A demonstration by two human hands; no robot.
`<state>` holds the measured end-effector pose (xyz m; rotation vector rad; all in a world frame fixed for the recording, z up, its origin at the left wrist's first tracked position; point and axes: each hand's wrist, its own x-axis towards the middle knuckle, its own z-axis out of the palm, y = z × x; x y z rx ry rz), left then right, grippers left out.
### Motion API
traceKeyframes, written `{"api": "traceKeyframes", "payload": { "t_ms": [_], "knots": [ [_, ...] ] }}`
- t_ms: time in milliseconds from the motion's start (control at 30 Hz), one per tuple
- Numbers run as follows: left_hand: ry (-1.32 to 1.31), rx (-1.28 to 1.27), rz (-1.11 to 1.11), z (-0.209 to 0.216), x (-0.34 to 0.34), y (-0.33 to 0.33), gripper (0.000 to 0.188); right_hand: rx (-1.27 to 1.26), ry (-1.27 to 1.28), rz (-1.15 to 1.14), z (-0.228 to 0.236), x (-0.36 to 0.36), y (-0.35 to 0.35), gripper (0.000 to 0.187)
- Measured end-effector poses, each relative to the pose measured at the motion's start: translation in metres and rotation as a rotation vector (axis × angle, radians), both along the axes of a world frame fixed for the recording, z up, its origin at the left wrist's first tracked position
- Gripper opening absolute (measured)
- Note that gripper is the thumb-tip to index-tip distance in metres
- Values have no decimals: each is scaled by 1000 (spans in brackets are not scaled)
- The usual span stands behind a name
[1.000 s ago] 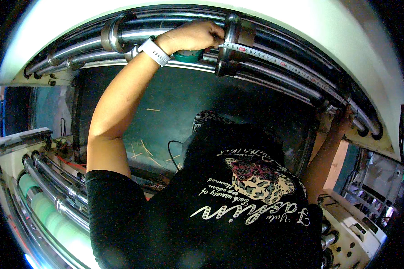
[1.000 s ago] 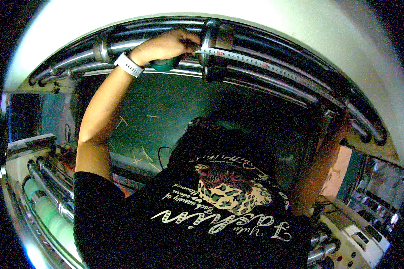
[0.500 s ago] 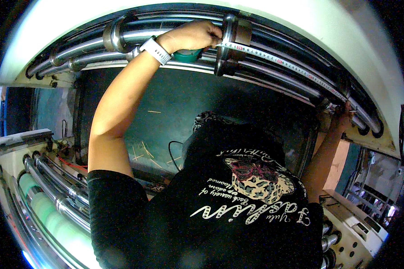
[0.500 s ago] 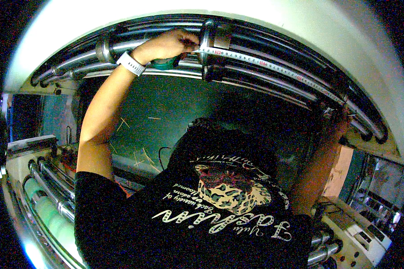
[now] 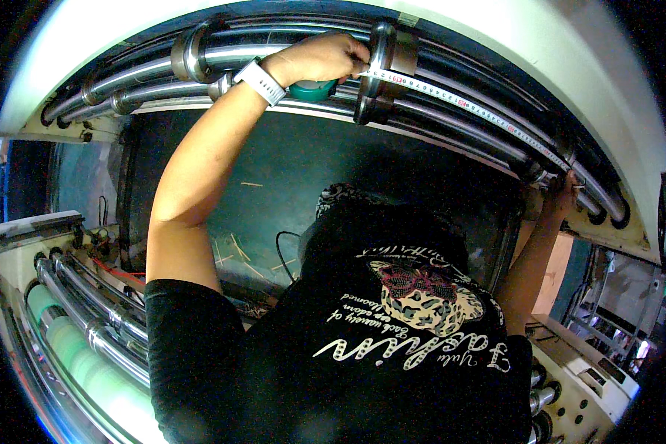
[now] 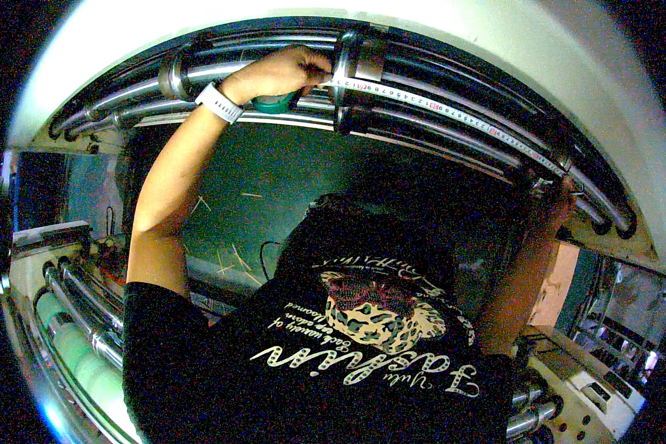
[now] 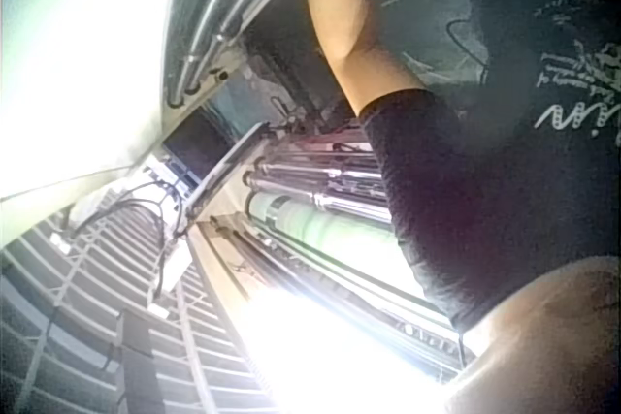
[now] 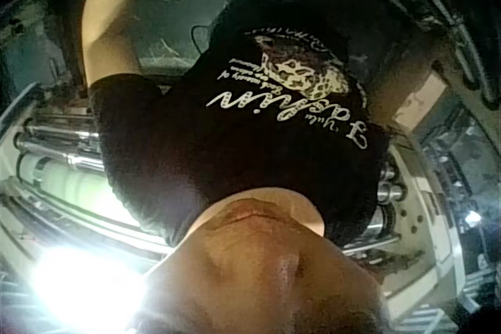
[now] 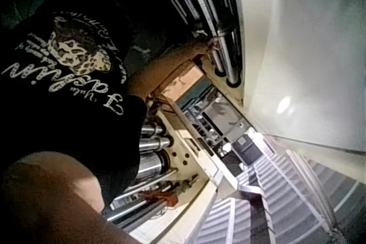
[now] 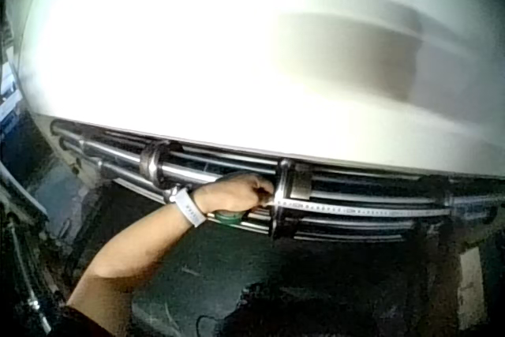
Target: The person uses a tape measure to check distances between metal components on industrial rollers, manually adjusting sliding pieces along a horizontal bar within a large machine.
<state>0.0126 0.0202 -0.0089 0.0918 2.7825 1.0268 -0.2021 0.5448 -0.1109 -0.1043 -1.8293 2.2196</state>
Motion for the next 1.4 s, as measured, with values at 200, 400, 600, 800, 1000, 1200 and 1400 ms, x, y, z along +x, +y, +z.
{"api": "traceKeyframes", "payload": {
  "t_ms": [200, 400, 600, 800, 1000, 1200, 1400],
  "knots": [
    [-19, -3, 2, -3, 0, -2, 24, -76, -50, -1, -6, -5, 4, 25],
    [3, 36, 3, -1, 1, 0, 22, 67, 61, 103, -24, -25, 29, 19],
    [7, 14, -41, -6, -3, -4, 21, 312, 96, 82, 2, 8, -6, 19],
    [27, 43, -12, -7, -1, -2, 18, -138, 5, 113, 45, 58, -61, 18],
    [23, 28, -17, -5, -2, -1, 17, 195, 149, 208, 9, 17, -16, 22],
    [85, 74, 42, -10, 1, 8, 16, -80, -64, 237, 16, 41, -22, 31],
    [-6, 61, 174, 7, 16, 13, 16, -298, -160, 196, 0, 45, -53, 28]
  ]
}}
